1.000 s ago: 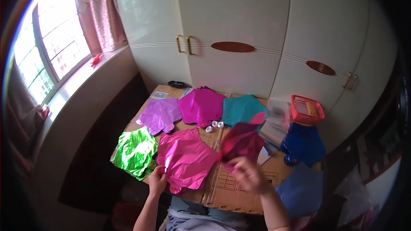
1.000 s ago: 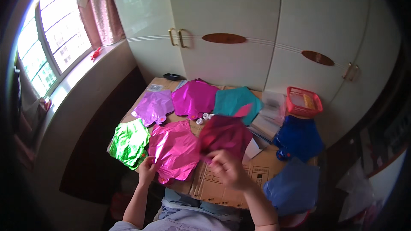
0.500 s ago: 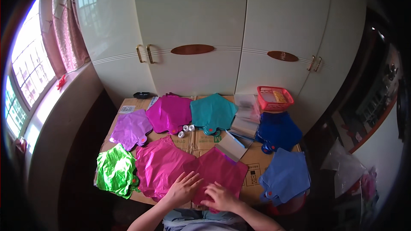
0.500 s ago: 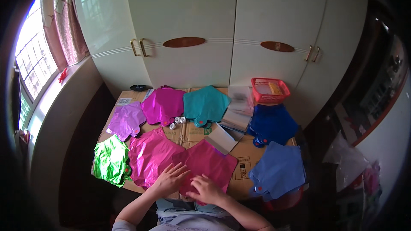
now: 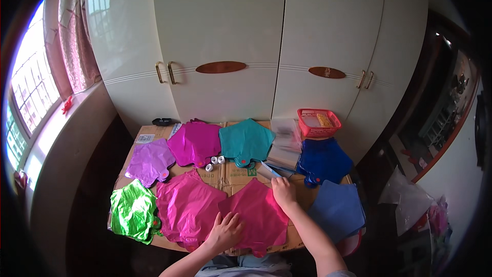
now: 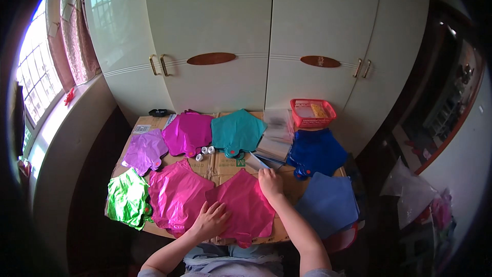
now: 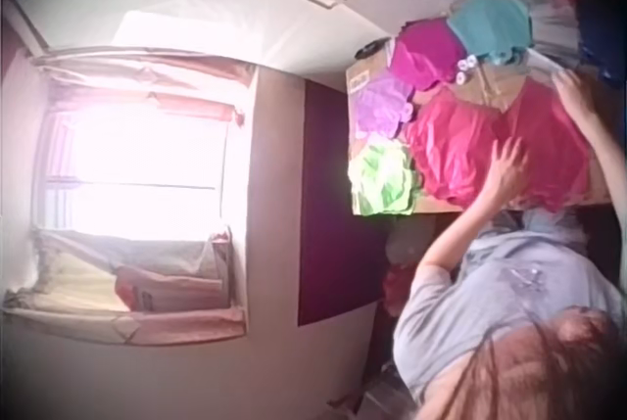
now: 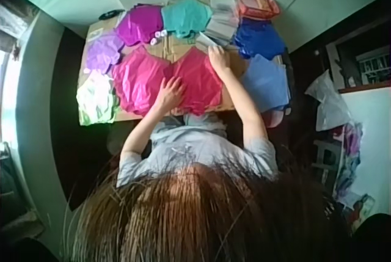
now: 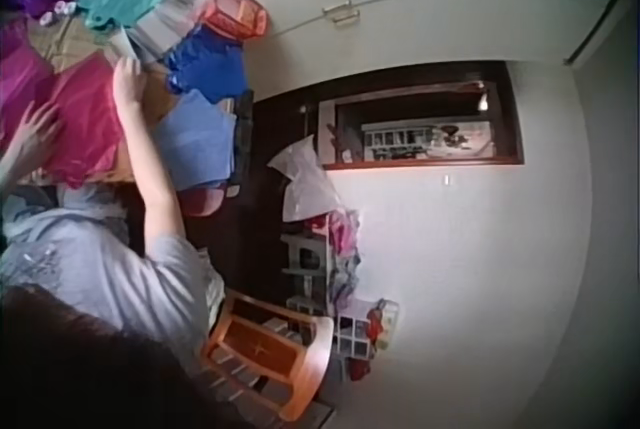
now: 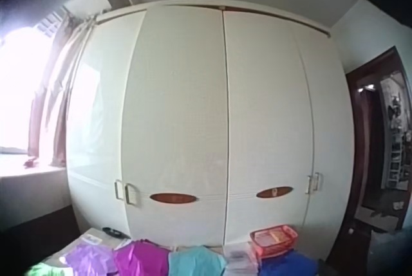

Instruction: Folding various colored plastic bags and placing them into a cardboard box for packaging.

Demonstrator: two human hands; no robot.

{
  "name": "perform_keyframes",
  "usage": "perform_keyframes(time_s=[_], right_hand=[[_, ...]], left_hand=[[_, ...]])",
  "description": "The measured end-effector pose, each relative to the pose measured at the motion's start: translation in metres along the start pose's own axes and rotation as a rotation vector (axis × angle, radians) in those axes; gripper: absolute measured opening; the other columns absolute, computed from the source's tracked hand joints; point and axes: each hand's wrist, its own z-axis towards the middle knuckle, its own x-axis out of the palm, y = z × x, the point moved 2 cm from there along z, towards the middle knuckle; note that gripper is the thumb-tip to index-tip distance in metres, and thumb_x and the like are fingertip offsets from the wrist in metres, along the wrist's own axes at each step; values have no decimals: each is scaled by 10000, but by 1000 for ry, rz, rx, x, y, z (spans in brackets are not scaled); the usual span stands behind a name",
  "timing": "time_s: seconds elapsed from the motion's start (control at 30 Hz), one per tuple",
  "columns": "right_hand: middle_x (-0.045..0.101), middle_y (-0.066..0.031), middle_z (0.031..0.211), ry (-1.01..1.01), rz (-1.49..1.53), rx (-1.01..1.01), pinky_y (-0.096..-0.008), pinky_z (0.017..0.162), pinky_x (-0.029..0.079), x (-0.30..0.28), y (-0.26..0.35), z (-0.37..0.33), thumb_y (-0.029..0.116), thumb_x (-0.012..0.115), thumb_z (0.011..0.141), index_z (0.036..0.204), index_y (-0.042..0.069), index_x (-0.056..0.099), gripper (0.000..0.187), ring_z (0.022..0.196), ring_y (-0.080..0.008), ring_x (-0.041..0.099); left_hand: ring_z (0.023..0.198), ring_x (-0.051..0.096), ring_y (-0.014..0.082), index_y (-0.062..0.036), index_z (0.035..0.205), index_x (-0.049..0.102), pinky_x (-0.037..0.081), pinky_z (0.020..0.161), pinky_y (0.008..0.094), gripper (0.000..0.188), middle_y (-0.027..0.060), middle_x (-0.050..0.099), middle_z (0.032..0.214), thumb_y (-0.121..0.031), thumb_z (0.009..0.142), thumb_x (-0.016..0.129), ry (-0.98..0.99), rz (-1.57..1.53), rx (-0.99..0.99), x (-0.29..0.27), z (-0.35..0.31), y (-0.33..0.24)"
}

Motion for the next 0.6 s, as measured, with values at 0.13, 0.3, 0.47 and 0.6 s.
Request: perform_keyframes(time_s=[0.13, 0.3, 0.47, 0.6], right_hand=[[608, -68, 804, -22, 90, 8, -346, 682, 539, -23, 0, 1, 200, 629, 826, 817, 83, 595, 122, 792, -236, 635], [637, -115, 966, -12, 262, 171, -380, 730, 515, -100, -12, -49, 290, 710, 782, 1083, 41, 608, 403, 858, -298, 620], [626, -155, 1051, 208, -34, 356, -412, 828, 490, -131, -46, -135, 284, 724, 751, 1060, 8, 601, 432, 980, -316, 585], [632, -124, 1008, 156, -52, 319, -401, 760, 513, -114, -56, -163, 248, 715, 743, 1000, 18, 615, 360, 945, -282, 600]], left_hand=[[1274, 406, 338, -141, 1251, 534, 323, 992, 628, 459, 160, 452, 1346, -328, 835, 579, -22, -4, 1, 8, 15, 0], [1278, 395, 333, -142, 1248, 541, 313, 979, 653, 472, 161, 451, 1345, -342, 824, 593, 15, 4, 3, 4, 13, 2], [1282, 396, 340, -142, 1249, 549, 306, 1021, 603, 495, 150, 457, 1340, -395, 829, 614, 24, 17, 74, -17, 31, -1], [1306, 377, 335, -125, 1267, 539, 273, 1060, 575, 512, 150, 432, 1377, -421, 853, 589, 80, -24, 155, -23, 59, -12]])
